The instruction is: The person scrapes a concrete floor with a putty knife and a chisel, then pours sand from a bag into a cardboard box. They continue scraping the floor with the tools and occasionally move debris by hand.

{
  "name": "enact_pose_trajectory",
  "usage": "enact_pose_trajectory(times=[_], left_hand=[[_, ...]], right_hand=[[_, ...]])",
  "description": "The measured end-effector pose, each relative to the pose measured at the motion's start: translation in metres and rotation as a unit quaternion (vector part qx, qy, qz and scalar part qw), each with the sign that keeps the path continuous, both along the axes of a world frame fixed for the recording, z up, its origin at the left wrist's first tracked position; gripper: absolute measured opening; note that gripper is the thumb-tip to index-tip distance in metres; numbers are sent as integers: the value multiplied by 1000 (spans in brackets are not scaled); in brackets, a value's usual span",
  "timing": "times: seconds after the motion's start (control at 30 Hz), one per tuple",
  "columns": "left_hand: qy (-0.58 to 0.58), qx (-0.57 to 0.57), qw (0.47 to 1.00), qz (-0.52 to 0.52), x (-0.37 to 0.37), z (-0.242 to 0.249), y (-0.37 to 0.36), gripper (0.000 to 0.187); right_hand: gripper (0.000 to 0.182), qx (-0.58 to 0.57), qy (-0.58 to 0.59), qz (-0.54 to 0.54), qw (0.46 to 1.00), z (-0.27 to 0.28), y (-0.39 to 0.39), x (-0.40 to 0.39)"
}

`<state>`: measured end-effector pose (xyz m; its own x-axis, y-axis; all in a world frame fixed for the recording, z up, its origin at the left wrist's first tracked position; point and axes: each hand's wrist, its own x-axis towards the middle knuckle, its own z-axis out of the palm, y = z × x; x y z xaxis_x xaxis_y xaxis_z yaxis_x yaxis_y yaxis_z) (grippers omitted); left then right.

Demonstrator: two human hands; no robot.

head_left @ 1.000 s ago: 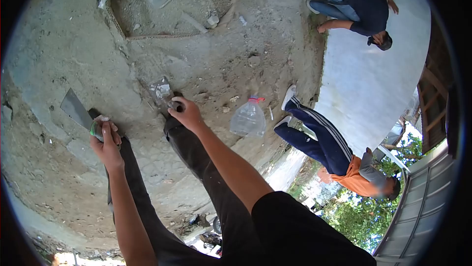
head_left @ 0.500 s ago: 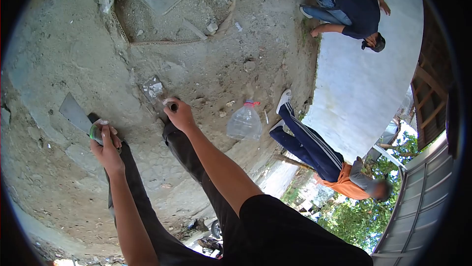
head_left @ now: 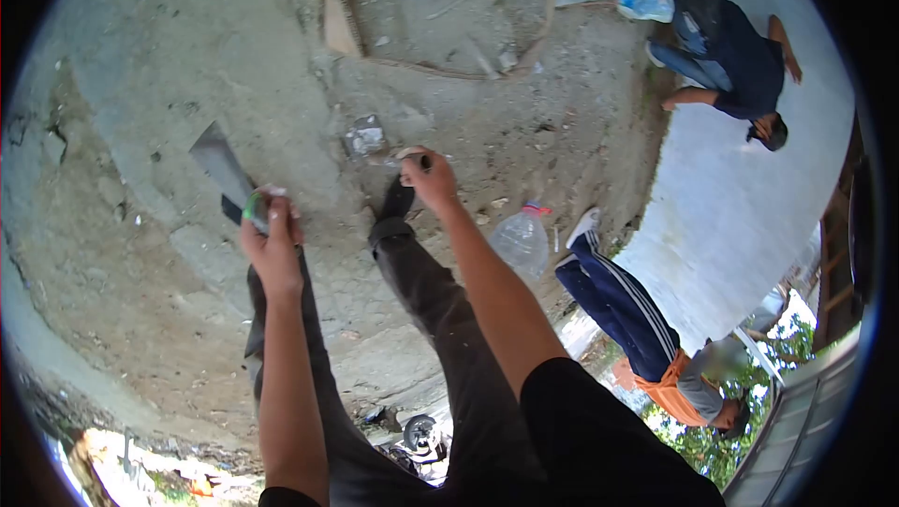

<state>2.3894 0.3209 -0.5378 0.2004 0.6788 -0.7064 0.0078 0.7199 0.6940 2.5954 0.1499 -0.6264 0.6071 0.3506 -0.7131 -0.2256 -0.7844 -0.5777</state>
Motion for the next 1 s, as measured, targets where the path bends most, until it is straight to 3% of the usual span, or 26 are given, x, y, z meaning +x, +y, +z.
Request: enact_pose_trajectory(times=[0.2, 0.33, 1.0], left_hand=[[-8, -1, 1000, -10, -3, -4, 1, 9], [-17, 3, 1000, -8, -1, -5, 5, 8], [-15, -52, 998, 17, 7, -8, 13, 6]], right_hand=[[15, 22, 46, -20, 999, 2, 9, 18], [17, 26, 39, 30, 998, -1, 12, 27], [17, 11, 99, -5, 995, 1, 21, 48]])
